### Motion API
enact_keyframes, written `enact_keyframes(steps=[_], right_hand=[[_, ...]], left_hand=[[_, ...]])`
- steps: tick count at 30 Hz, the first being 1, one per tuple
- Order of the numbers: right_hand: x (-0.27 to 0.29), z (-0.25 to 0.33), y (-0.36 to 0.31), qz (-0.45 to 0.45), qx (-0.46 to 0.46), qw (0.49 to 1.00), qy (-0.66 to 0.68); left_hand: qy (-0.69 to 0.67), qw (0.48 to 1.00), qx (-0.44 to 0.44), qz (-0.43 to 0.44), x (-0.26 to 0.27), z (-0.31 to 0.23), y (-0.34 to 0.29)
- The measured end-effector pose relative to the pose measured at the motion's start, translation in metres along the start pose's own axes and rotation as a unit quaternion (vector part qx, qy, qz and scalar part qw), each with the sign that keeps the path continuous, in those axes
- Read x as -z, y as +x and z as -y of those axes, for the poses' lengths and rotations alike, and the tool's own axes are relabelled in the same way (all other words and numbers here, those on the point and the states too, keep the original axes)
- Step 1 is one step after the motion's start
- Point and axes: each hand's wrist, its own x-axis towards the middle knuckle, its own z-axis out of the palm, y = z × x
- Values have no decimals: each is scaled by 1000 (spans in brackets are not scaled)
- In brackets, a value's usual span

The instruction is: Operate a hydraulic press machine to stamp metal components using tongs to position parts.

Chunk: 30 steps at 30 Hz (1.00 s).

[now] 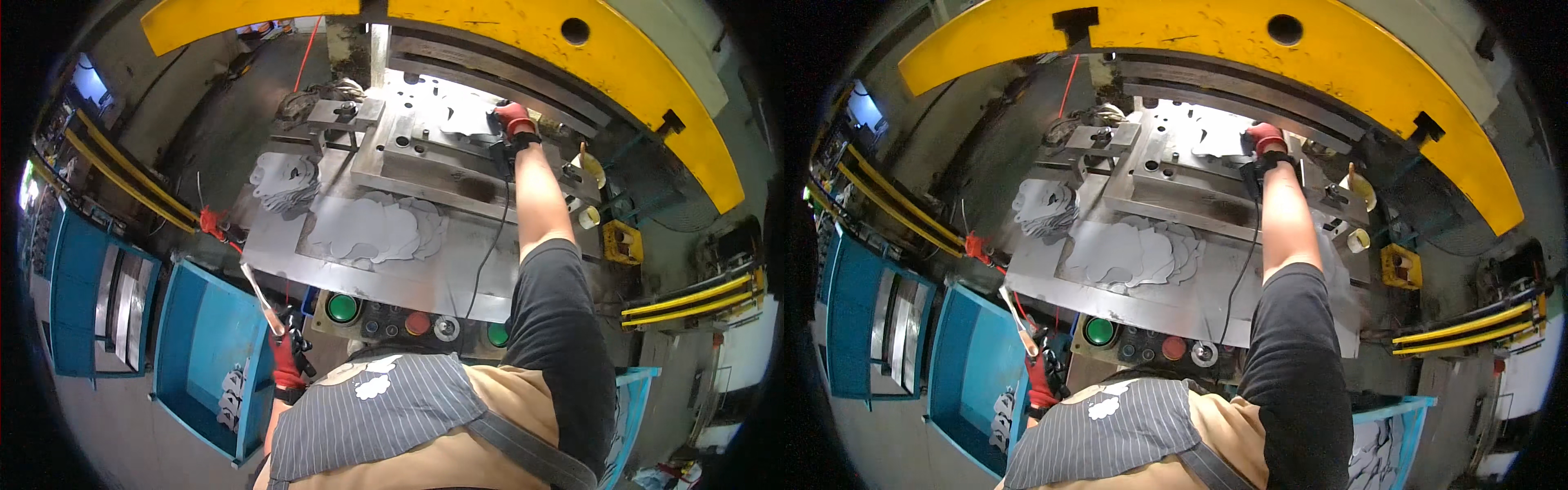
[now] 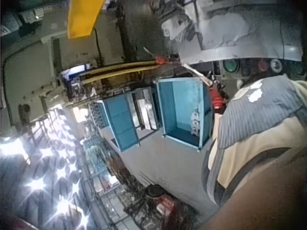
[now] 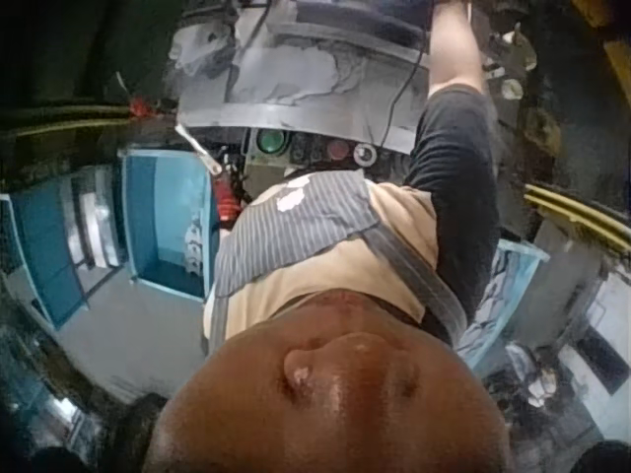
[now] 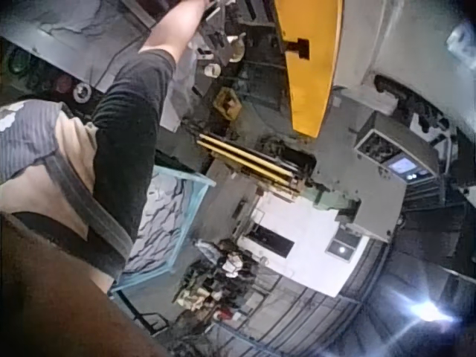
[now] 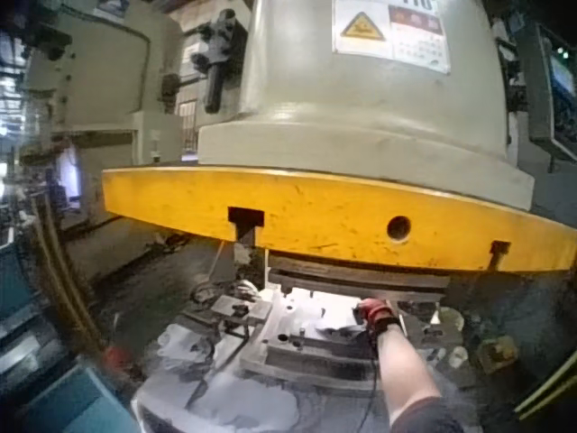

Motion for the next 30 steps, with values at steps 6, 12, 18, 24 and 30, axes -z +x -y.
enact_keyframes(steps=[6,12,18,24,30], right_hand=[[-14,45,-29,-70,23,959,-275],[-47,121,-85,-37,69,907,-415],[-24,69,-149,-220,373,891,-141],[7,-65,-376,-240,127,923,273],[-79,-264,-534,-247,-211,907,270]], left_hand=[[-23,999,-16,-44,14,-25,-22],[-33,996,7,-89,18,3,9],[-27,999,-22,7,-41,-53,12],[-100,990,93,-26,-13,-15,17],[30,947,310,73,-20,17,43]])
